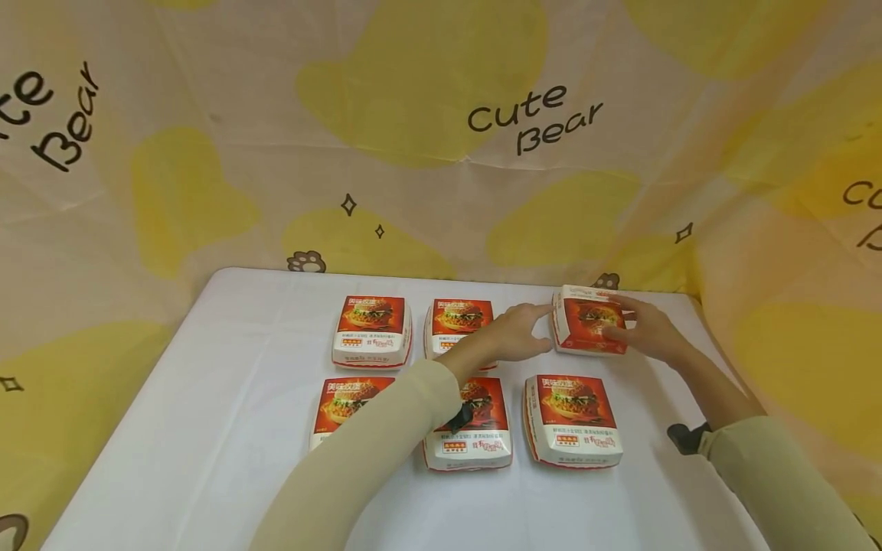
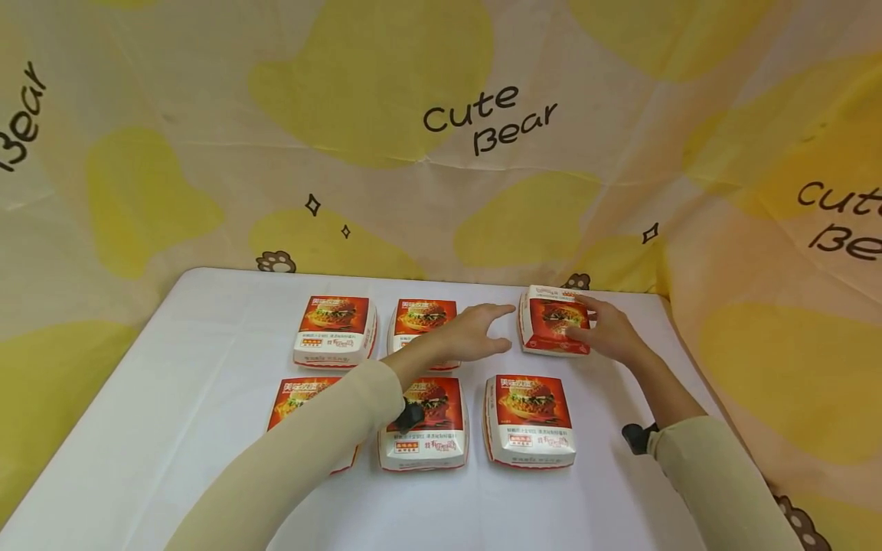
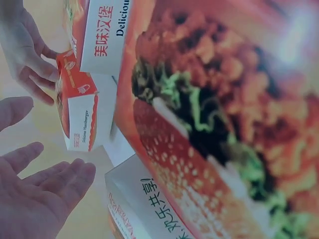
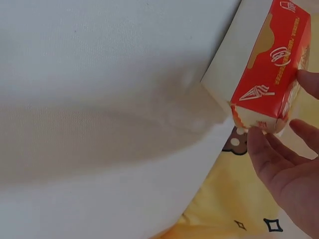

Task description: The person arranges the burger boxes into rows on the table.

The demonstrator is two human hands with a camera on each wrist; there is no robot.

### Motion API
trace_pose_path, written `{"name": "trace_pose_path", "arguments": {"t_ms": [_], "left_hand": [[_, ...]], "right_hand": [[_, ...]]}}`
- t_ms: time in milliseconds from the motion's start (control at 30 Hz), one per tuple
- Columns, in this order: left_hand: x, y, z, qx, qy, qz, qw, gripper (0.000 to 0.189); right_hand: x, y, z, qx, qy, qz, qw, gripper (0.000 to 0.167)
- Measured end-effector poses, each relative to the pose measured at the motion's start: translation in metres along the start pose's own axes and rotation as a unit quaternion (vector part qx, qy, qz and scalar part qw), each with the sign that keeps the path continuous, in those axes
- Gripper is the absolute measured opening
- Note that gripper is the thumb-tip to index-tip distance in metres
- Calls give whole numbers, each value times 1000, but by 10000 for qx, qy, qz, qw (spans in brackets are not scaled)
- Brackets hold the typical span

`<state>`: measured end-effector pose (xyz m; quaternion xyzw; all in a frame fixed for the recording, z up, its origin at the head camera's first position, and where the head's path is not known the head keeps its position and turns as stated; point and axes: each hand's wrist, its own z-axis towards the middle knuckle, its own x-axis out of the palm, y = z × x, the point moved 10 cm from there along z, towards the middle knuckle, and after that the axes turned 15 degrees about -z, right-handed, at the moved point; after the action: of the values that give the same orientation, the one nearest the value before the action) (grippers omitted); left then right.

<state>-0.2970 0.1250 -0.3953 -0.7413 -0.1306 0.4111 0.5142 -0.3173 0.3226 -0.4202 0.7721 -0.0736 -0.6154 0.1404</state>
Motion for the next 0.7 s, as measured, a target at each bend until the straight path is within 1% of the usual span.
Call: {"name": "trace_pose_path", "arguments": {"t_ms": [167, 233, 400, 467, 500, 633, 700], "left_hand": [[3, 3, 0, 21, 95, 50, 9999, 65], [5, 2, -1, 37, 154, 108, 9998, 64], [11, 1, -3, 59, 342, 274, 9990, 61], [14, 3, -4, -43, 458, 234, 9987, 61], [16, 3, -5, -73, 537, 263, 9982, 57], [27, 10, -8, -365, 938, 380, 9942, 63], [30, 13, -8, -434, 1058, 524, 9921, 65]], "right_hand": [[3, 16, -1, -383, -44, -100, 9992, 74], [3, 21, -1, -467, -73, -107, 9988, 72], [6, 30, -1, -525, -12, -55, 9986, 71], [7, 34, -2, -559, 11, -23, 9984, 71], [8, 36, -2, -598, 22, -2, 9982, 71], [10, 42, -2, -676, 80, 87, 9976, 71], [11, 44, -3, -678, 114, 79, 9976, 72]]}}
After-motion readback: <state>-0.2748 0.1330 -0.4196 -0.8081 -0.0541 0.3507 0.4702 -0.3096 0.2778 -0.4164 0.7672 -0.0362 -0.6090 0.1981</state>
